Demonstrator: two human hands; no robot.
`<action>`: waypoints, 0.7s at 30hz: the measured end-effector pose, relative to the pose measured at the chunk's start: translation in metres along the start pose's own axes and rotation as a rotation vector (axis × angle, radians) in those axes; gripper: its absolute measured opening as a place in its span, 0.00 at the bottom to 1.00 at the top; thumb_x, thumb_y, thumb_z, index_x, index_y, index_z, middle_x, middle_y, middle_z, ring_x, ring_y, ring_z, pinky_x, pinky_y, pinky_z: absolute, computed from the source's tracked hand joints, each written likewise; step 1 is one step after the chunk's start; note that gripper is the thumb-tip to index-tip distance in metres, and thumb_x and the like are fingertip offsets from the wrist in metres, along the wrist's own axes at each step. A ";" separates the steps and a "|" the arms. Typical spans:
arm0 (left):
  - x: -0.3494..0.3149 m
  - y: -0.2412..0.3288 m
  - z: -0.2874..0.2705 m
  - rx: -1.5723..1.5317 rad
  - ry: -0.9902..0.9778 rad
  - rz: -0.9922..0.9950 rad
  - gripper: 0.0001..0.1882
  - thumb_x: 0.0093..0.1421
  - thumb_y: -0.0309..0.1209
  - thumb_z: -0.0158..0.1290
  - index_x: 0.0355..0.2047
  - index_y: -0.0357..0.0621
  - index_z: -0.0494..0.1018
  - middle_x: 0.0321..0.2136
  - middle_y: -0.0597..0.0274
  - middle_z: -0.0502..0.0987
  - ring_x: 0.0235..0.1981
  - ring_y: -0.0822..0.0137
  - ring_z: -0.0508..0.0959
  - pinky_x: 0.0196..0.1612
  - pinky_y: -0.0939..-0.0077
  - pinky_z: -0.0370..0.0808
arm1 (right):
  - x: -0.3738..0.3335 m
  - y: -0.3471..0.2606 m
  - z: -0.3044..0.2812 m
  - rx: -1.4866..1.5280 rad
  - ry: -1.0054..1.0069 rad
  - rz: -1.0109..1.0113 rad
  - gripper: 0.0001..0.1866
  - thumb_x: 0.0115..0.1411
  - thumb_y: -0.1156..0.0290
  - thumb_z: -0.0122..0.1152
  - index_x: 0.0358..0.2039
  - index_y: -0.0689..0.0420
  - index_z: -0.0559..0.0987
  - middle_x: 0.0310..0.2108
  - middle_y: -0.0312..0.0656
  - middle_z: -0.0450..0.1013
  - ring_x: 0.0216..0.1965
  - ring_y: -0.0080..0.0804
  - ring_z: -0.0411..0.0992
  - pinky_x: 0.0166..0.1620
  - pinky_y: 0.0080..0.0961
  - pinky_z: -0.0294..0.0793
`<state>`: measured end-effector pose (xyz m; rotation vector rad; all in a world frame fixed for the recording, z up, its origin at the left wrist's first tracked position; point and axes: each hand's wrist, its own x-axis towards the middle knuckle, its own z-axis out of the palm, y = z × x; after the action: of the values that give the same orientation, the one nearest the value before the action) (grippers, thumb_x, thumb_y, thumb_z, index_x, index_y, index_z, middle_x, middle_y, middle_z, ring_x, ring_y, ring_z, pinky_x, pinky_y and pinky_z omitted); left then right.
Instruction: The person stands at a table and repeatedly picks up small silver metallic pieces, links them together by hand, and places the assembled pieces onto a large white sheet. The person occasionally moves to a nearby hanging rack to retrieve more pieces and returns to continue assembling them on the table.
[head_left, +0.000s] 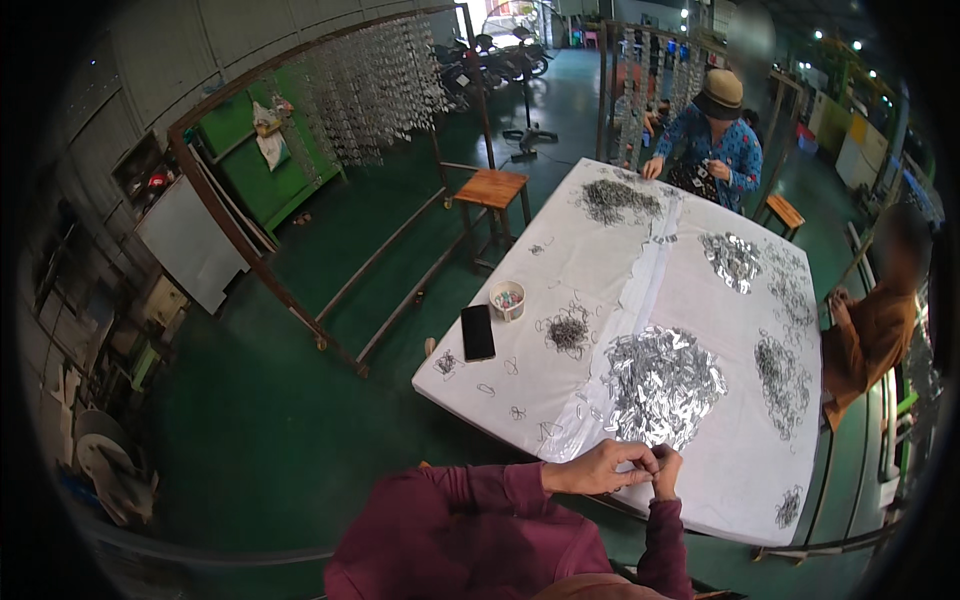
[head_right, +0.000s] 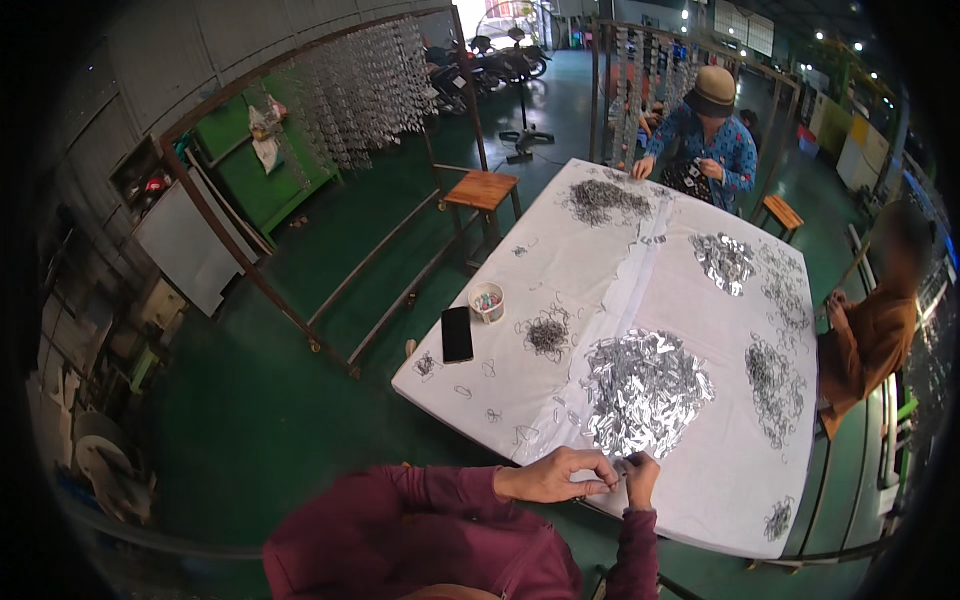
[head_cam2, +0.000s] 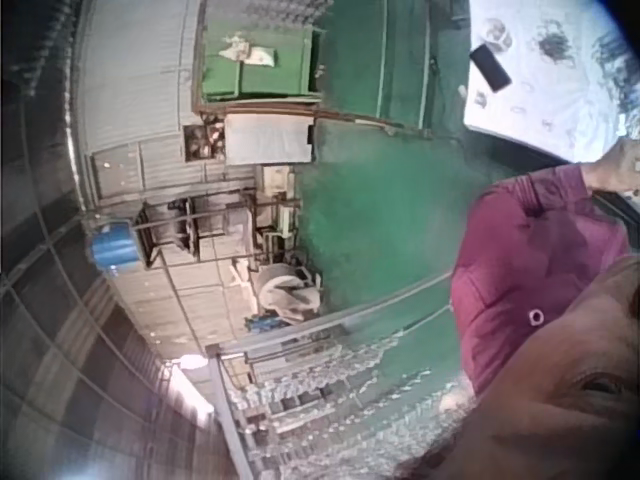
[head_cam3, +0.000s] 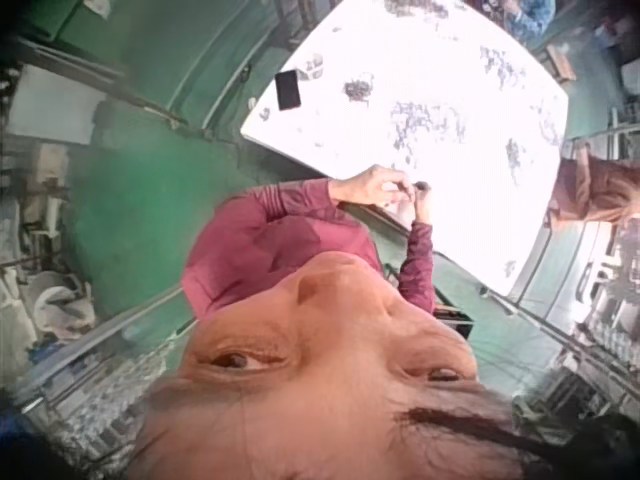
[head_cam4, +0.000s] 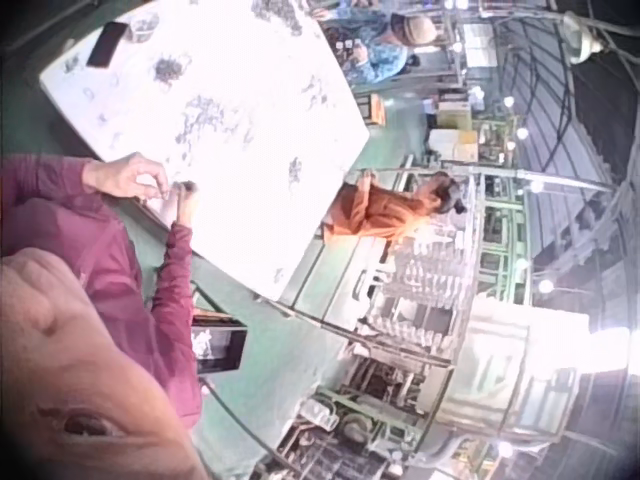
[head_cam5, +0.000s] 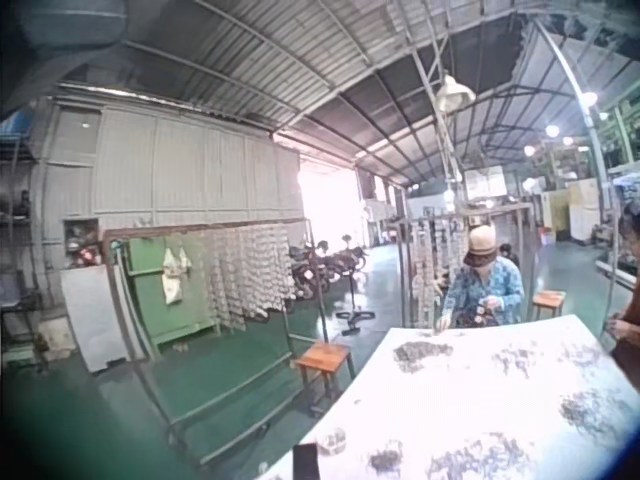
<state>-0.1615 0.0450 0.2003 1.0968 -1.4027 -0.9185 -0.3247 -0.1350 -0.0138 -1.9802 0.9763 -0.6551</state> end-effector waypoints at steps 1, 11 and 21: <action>0.000 0.001 0.000 0.010 0.001 0.021 0.06 0.58 0.24 0.54 0.36 0.37 0.73 0.34 0.58 0.77 0.38 0.66 0.78 0.43 0.74 0.72 | -0.006 -0.041 -0.012 0.187 0.063 0.146 0.04 0.47 0.80 0.60 0.25 0.68 0.78 0.19 0.46 0.75 0.23 0.33 0.75 0.28 0.26 0.75; 0.042 -0.008 0.006 0.051 0.001 0.053 0.07 0.57 0.27 0.56 0.33 0.37 0.72 0.30 0.56 0.77 0.36 0.63 0.78 0.41 0.71 0.73 | -0.043 -0.225 -0.101 0.536 0.302 0.053 0.10 0.54 0.84 0.60 0.38 0.70 0.76 0.28 0.42 0.74 0.30 0.25 0.73 0.35 0.22 0.76; 0.060 -0.039 0.011 0.009 0.023 0.231 0.11 0.54 0.27 0.57 0.38 0.39 0.73 0.32 0.57 0.76 0.34 0.59 0.77 0.41 0.69 0.73 | -0.055 -0.218 -0.077 0.692 0.708 0.065 0.12 0.54 0.87 0.57 0.40 0.68 0.75 0.29 0.43 0.74 0.28 0.27 0.72 0.30 0.21 0.73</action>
<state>-0.1667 -0.0244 0.1786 0.9262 -1.4802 -0.7310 -0.3248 -0.0431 0.2050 -1.1027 1.0103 -1.4811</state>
